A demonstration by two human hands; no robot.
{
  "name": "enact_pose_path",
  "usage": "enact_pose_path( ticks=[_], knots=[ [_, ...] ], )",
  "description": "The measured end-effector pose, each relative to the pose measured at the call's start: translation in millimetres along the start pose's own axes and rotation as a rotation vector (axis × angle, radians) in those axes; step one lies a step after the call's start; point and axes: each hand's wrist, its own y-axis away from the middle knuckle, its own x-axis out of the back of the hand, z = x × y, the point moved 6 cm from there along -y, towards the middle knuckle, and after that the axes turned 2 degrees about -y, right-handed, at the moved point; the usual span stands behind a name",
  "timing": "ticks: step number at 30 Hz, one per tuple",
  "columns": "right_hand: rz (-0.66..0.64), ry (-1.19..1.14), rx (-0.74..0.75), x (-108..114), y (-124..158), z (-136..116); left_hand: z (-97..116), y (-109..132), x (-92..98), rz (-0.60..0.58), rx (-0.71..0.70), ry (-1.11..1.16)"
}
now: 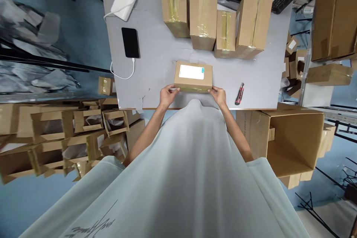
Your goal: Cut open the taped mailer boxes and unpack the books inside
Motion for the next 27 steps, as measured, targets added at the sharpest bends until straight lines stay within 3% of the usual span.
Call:
enact_pose_path(
  ticks=[4, 7, 14, 17, 20, 23, 27],
  knots=[
    [0.162, 0.025, 0.052, 25, -6, -31, 29, -3, 16.5, 0.105, -0.156, -0.001],
    [0.196, 0.069, 0.086, 30, -9, -45, 36, -4, 24.3, 0.121, -0.180, -0.065],
    [0.096, 0.142, -0.016, 8, 3, -32, 12, 1, 19.5, 0.137, -0.031, -0.036],
    [0.118, 0.194, 0.159, -2, 17, -49, 15, 4, 18.0, 0.139, -0.030, -0.040],
    [0.054, 0.232, 0.265, -15, 31, -66, 31, 10, 19.2, 0.148, -0.051, -0.112],
    [0.018, 0.278, 0.161, -18, 35, -65, 53, 17, 13.5, 0.108, -0.143, -0.117],
    [0.067, 0.261, 0.000, 5, 24, -45, 68, 16, -5.5, 0.014, -0.224, 0.028]
  ],
)
